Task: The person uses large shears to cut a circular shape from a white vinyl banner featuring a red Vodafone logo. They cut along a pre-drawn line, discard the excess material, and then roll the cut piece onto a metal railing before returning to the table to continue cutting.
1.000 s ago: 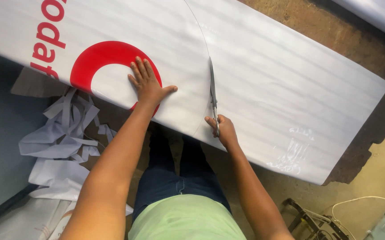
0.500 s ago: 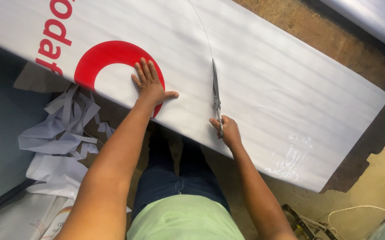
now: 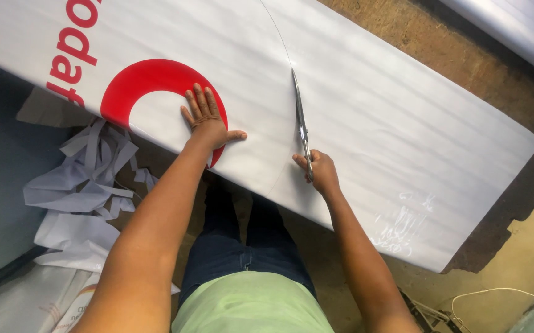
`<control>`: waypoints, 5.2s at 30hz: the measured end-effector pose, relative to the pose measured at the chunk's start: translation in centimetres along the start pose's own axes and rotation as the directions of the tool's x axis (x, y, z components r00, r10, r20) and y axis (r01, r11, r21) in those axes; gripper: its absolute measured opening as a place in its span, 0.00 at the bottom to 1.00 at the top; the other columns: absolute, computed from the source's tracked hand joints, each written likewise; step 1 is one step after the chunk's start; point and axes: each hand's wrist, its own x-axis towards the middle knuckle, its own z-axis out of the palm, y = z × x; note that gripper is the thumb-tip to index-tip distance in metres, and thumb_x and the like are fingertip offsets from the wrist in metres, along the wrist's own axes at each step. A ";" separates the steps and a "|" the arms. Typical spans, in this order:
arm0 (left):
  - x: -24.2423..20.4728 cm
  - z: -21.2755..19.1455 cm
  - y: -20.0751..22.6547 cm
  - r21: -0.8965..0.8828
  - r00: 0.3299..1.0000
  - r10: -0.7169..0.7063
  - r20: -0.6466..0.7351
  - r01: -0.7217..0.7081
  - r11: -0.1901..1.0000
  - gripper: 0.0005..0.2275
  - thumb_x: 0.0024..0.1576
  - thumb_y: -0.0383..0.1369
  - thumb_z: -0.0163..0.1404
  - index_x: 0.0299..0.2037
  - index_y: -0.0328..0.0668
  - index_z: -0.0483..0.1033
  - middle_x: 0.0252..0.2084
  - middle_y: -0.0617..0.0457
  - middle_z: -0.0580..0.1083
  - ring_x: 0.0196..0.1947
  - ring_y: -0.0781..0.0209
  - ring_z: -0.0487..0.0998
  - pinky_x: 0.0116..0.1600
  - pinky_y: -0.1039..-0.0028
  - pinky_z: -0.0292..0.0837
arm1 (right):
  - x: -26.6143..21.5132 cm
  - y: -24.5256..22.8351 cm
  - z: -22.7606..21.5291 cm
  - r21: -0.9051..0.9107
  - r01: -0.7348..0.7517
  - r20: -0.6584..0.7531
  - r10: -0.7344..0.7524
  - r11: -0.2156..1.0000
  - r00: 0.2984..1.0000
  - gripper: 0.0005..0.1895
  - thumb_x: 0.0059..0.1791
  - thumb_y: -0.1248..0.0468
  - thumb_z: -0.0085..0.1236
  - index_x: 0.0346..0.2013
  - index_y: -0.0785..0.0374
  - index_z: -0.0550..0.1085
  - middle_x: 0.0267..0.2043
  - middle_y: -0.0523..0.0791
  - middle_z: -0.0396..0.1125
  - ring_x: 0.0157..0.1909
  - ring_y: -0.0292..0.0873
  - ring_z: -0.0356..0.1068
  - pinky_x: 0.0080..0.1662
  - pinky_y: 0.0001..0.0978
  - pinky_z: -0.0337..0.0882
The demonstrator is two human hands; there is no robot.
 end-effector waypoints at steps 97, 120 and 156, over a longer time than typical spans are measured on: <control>-0.6 -0.2 0.5 -0.030 0.998 -0.014 0.057 0.016 0.999 0.72 0.44 0.70 0.63 0.81 0.38 0.17 0.80 0.36 0.12 0.78 0.31 0.07 0.73 0.32 0.02 | 15.4 -18.0 -9.6 -0.342 0.215 0.187 -0.158 0.915 0.970 0.24 0.49 0.45 0.74 0.30 0.62 0.76 0.15 0.48 0.66 0.18 0.44 0.69 0.28 0.30 0.66; -0.5 -0.4 0.4 -0.043 0.997 -0.009 0.082 0.013 0.999 0.71 0.46 0.69 0.62 0.81 0.37 0.18 0.80 0.34 0.13 0.78 0.29 0.07 0.72 0.33 0.00 | 18.2 -24.1 -9.6 -0.419 0.235 0.229 -0.148 0.877 0.962 0.21 0.51 0.48 0.72 0.32 0.62 0.77 0.17 0.48 0.67 0.20 0.45 0.69 0.29 0.30 0.65; -0.8 -1.8 1.0 0.056 0.988 -0.009 0.155 0.000 0.998 0.68 0.47 0.72 0.54 0.81 0.36 0.21 0.82 0.31 0.17 0.79 0.27 0.11 0.73 0.30 0.07 | 22.1 -27.3 -9.4 -0.488 0.175 0.217 -0.076 0.855 0.973 0.13 0.46 0.55 0.74 0.31 0.61 0.81 0.17 0.51 0.69 0.19 0.45 0.72 0.27 0.31 0.72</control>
